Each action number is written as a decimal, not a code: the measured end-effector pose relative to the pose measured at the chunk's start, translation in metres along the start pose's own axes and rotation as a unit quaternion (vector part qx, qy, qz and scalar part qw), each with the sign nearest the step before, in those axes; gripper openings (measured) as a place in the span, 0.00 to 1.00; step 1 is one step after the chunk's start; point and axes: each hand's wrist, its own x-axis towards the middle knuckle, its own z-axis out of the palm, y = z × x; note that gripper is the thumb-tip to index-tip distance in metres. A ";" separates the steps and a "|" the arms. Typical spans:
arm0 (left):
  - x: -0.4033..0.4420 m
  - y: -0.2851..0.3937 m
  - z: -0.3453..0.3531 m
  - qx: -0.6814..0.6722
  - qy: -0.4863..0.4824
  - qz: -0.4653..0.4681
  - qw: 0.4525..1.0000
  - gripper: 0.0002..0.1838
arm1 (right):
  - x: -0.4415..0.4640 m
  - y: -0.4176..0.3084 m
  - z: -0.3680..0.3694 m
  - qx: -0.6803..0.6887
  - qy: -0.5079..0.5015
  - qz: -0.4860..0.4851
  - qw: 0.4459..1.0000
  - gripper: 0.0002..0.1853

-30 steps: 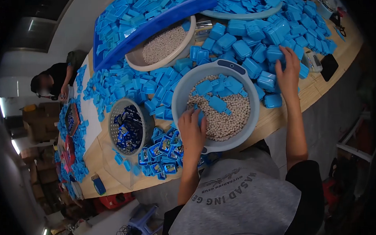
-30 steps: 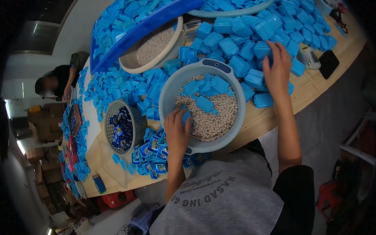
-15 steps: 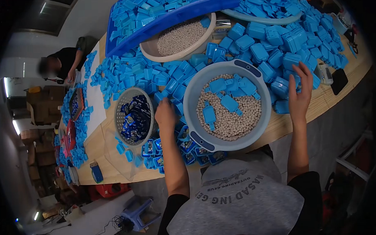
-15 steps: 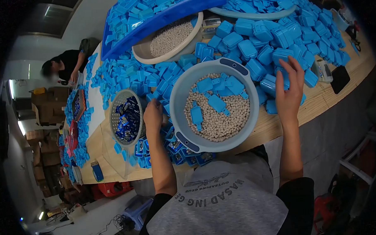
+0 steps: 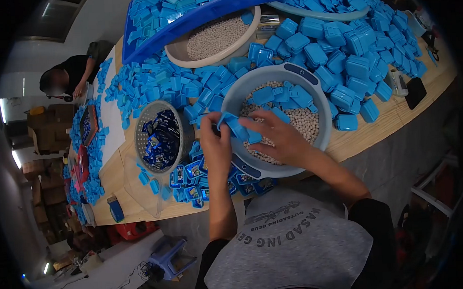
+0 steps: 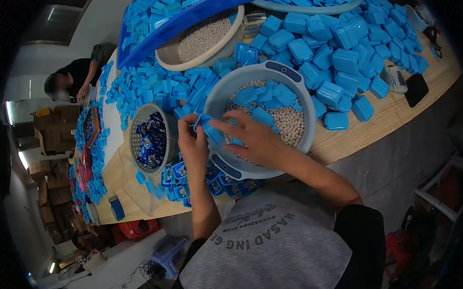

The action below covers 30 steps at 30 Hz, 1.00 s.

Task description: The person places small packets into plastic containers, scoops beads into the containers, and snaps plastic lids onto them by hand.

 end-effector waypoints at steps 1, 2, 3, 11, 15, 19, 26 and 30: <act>-0.008 0.004 0.007 -0.014 0.013 0.028 0.999 0.06 | 0.000 0.000 0.002 -0.016 -0.019 -0.030 0.999 0.26; -0.013 0.008 0.010 -0.027 0.027 0.056 0.998 0.07 | -0.001 -0.001 0.002 -0.012 -0.012 -0.043 0.999 0.25; -0.014 0.010 0.011 -0.094 0.024 0.048 0.994 0.07 | -0.002 -0.001 0.002 -0.007 -0.005 -0.058 0.998 0.24; -0.021 0.014 0.013 0.048 0.069 0.093 0.992 0.13 | -0.011 -0.002 0.003 0.038 0.033 -0.010 0.999 0.18; -0.021 0.012 0.022 0.044 0.096 0.154 0.982 0.13 | -0.011 -0.001 0.009 0.048 0.060 0.071 0.994 0.16; -0.016 0.003 0.017 0.069 0.084 0.100 0.989 0.12 | -0.019 0.005 -0.004 0.044 0.036 0.111 0.992 0.15; 0.009 -0.029 -0.006 0.063 0.138 -0.039 0.988 0.17 | -0.038 0.036 -0.017 -0.292 -0.052 0.087 0.951 0.12; -0.004 -0.023 0.000 0.073 0.129 0.024 0.989 0.19 | -0.038 0.030 -0.004 -0.265 -0.134 0.062 0.953 0.13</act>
